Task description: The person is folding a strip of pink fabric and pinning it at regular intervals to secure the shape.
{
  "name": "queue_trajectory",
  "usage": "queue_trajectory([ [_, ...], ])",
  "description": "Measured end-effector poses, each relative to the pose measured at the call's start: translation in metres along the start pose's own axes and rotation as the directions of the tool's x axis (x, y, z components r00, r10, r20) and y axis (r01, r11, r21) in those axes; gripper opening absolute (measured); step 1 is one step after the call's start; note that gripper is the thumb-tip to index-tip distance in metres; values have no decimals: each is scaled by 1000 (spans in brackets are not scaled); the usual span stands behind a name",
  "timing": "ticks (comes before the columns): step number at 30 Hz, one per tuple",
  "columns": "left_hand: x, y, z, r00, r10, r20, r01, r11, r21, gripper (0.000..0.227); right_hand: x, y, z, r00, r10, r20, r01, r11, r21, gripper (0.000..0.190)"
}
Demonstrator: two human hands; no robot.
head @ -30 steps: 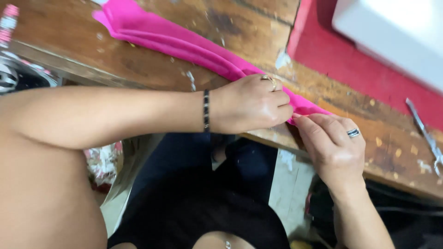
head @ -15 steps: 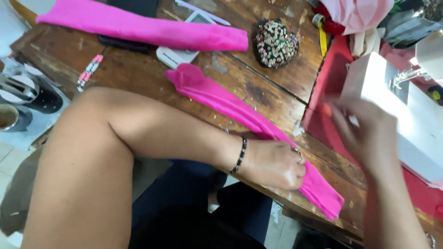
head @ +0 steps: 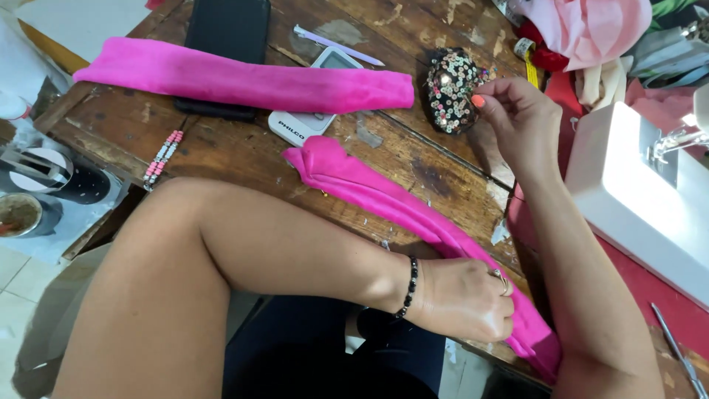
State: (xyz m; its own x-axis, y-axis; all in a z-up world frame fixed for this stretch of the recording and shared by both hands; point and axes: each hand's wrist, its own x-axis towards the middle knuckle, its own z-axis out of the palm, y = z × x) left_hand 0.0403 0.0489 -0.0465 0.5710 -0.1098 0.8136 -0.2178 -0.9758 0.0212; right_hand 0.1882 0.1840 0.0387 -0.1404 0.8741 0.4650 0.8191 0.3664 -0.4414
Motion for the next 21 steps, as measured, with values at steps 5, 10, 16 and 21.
queue_trajectory([
  [5,0,-2,0,1000,15,21,-15,1000,-14,11,2,2,0,991,127,40,-131,982,137,11],
  [10,3,-5,-10,997,59,45,-57,998,-39,12,-2,-1,-6,985,164,53,-171,959,225,7],
  [16,6,-6,-19,996,60,70,-58,998,-37,19,2,-2,6,999,-32,4,31,997,72,14],
  [21,5,-5,-21,994,69,84,-70,998,7,16,2,5,10,992,-126,-27,126,992,-8,7],
])
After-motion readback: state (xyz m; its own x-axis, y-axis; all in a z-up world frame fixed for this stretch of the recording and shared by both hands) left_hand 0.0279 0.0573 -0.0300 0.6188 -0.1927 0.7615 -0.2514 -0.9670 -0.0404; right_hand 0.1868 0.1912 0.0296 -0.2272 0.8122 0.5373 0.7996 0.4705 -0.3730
